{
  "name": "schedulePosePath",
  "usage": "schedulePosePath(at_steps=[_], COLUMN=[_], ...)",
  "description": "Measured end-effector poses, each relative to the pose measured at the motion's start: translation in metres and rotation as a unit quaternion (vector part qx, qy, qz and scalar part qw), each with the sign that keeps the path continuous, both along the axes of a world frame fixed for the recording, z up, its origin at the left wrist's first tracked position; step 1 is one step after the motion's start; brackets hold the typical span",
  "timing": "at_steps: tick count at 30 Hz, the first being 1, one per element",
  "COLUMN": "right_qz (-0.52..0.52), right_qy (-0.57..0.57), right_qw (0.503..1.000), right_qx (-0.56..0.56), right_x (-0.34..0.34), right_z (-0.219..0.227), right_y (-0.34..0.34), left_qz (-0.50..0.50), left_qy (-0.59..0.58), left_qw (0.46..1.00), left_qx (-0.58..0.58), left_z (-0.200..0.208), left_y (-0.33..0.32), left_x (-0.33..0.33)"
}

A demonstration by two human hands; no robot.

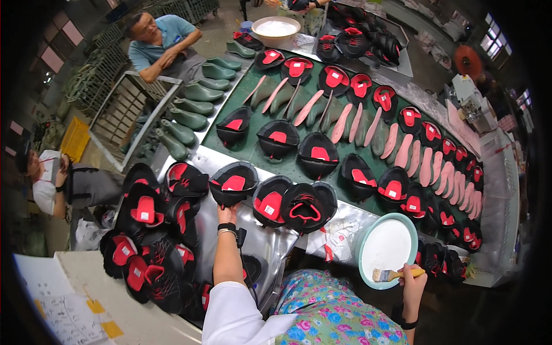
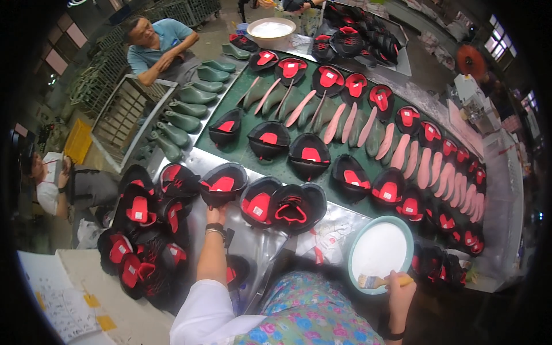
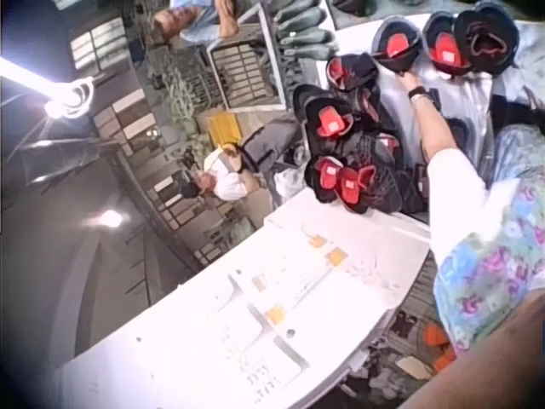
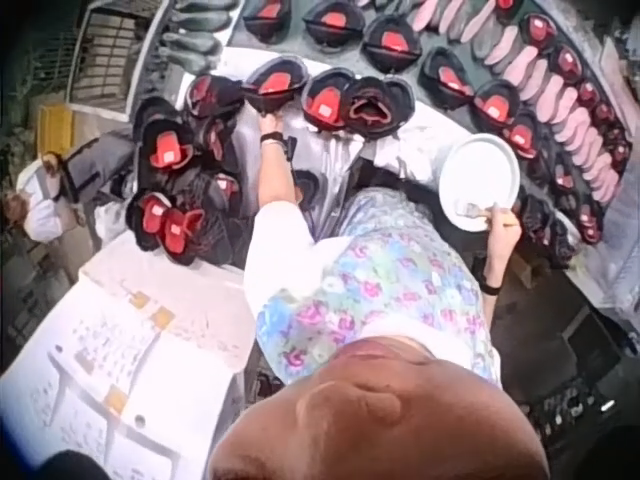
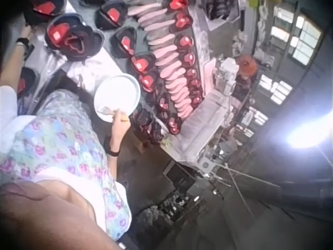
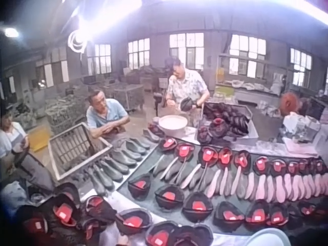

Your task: Applying glue with a brush to the interior and edges of black and red shoe uppers.

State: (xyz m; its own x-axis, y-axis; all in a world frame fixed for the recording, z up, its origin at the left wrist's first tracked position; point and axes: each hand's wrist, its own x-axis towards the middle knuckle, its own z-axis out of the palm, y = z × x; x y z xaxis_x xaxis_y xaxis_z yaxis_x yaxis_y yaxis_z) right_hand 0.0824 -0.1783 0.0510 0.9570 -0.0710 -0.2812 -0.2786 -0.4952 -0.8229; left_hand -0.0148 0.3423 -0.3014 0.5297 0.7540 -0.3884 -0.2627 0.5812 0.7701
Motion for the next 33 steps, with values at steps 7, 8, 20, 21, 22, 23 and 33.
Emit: schedulePosePath(at_steps=[7, 8, 20, 21, 22, 23, 33], right_qz=[0.017, 0.029, 0.183, 0.214, 0.239, 0.265, 0.552], right_qy=[0.036, 0.032, -0.035, -0.049, -0.043, -0.037, -0.295], right_qw=[0.999, 0.999, 0.978, 0.973, 0.967, 0.961, 0.776], right_qx=[-0.016, -0.017, 0.095, 0.077, 0.071, 0.066, 0.073], right_x=[-0.004, -0.002, 0.033, 0.031, 0.030, 0.027, -0.027], right_z=[0.005, 0.004, -0.025, -0.028, -0.027, -0.025, -0.003], right_y=[0.022, 0.026, 0.067, 0.072, 0.075, 0.081, 0.148], left_qz=[-0.078, -0.088, -0.380, -0.380, -0.303, -0.216, -0.060], left_qy=[0.011, 0.046, 0.589, 0.589, 0.494, 0.380, 0.166], left_qw=[0.994, 0.988, 0.700, 0.701, 0.814, 0.898, 0.978], left_qx=[-0.069, -0.115, 0.132, 0.133, 0.039, -0.056, 0.112], left_z=[0.001, 0.004, 0.041, 0.040, 0.043, 0.046, 0.274], left_y=[-0.008, -0.005, -0.062, -0.066, -0.070, -0.073, -0.173], left_x=[-0.038, -0.058, -0.247, -0.253, -0.254, -0.253, -0.140])
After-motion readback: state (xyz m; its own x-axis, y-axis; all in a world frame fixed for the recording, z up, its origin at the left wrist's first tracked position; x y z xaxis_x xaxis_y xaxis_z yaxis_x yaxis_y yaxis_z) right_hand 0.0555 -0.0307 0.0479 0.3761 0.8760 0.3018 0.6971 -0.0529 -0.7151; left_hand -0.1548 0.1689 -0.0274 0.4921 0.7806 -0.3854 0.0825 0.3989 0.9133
